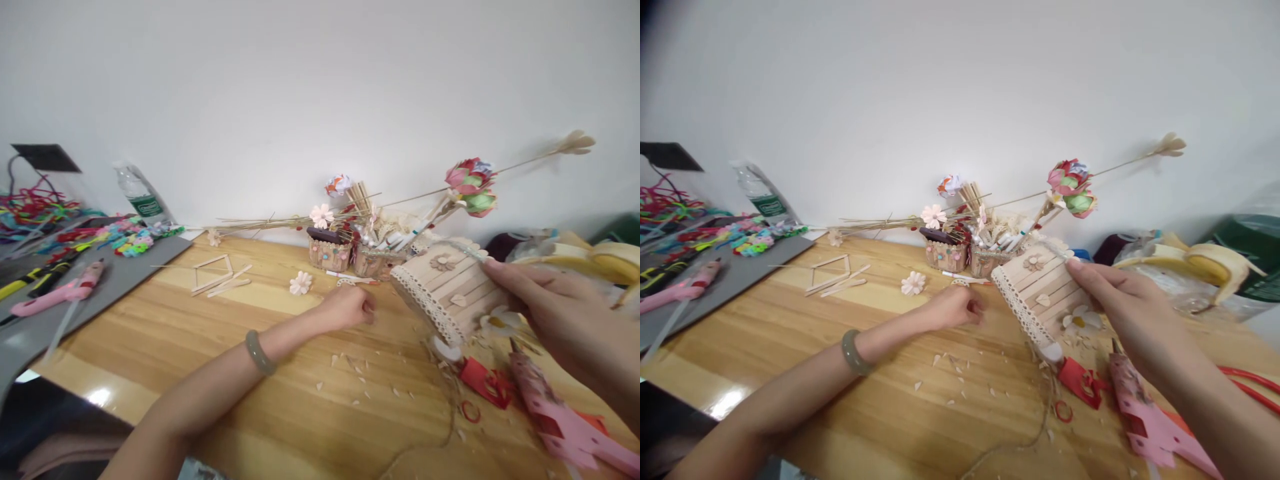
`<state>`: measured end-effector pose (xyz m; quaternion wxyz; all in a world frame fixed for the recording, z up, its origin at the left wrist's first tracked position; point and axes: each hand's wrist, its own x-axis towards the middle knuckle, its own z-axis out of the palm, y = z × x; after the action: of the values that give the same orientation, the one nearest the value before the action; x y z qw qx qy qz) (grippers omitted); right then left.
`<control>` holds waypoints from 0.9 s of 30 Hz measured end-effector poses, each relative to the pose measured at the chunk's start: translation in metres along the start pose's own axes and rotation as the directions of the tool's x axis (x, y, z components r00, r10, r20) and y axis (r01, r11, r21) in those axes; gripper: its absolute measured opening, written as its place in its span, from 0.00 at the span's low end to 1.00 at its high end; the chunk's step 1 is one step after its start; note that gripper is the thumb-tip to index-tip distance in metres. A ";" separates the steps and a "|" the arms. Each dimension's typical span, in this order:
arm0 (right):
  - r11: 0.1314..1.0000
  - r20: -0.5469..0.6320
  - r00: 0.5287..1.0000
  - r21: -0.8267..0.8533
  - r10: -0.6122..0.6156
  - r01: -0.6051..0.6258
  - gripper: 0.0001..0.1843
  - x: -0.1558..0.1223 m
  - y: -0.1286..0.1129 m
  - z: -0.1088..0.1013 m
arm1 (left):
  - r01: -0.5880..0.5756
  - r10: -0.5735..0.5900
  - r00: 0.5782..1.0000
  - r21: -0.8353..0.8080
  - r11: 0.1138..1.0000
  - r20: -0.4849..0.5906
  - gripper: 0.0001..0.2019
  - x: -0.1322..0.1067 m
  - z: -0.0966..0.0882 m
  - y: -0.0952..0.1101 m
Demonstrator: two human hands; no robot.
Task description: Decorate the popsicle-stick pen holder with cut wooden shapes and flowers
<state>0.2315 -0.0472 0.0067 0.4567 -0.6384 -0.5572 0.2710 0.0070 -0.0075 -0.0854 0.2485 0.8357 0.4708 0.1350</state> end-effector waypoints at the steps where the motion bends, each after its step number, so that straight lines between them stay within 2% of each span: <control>1: 0.999 0.056 0.998 -0.033 0.009 -0.007 0.22 0.001 0.002 0.000 | 0.010 -0.010 1.000 0.010 1.000 0.008 0.11 0.000 0.000 0.001; 3: 0.997 0.143 0.990 -0.078 0.015 -0.004 0.24 0.004 0.007 0.001 | 0.022 -0.023 0.999 0.025 0.999 0.030 0.11 0.000 0.001 0.003; 7: 0.996 0.201 0.980 -0.087 -0.009 0.027 0.23 0.011 0.021 -0.001 | 0.037 -0.039 0.998 0.042 0.998 0.053 0.11 0.000 0.003 0.004; 12: 0.994 0.289 0.957 -0.099 -0.016 0.046 0.26 0.015 0.030 -0.004 | 0.050 -0.050 0.999 0.054 0.997 -0.006 0.12 -0.002 0.004 0.004; 19: 0.974 0.441 0.892 -0.141 -0.100 0.179 0.24 0.018 0.030 -0.002 | 0.072 -0.072 0.997 -0.007 0.997 -0.035 0.09 -0.004 0.004 0.002; 23: 0.960 0.478 0.870 -0.166 -0.121 0.225 0.22 0.021 0.034 -0.002 | 0.084 -0.090 0.995 -0.136 0.987 -0.039 0.05 -0.002 -0.011 -0.004; 27: 0.931 0.412 0.897 -0.239 -0.161 0.277 0.25 0.020 0.030 0.001 | 0.031 -0.070 0.993 -0.356 0.934 -0.099 0.03 -0.001 -0.042 -0.010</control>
<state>0.2495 -0.0272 -0.0169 0.2671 -0.5652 -0.7386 0.2524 -0.0201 0.0076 -0.0554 0.3720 0.7562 0.4731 0.2568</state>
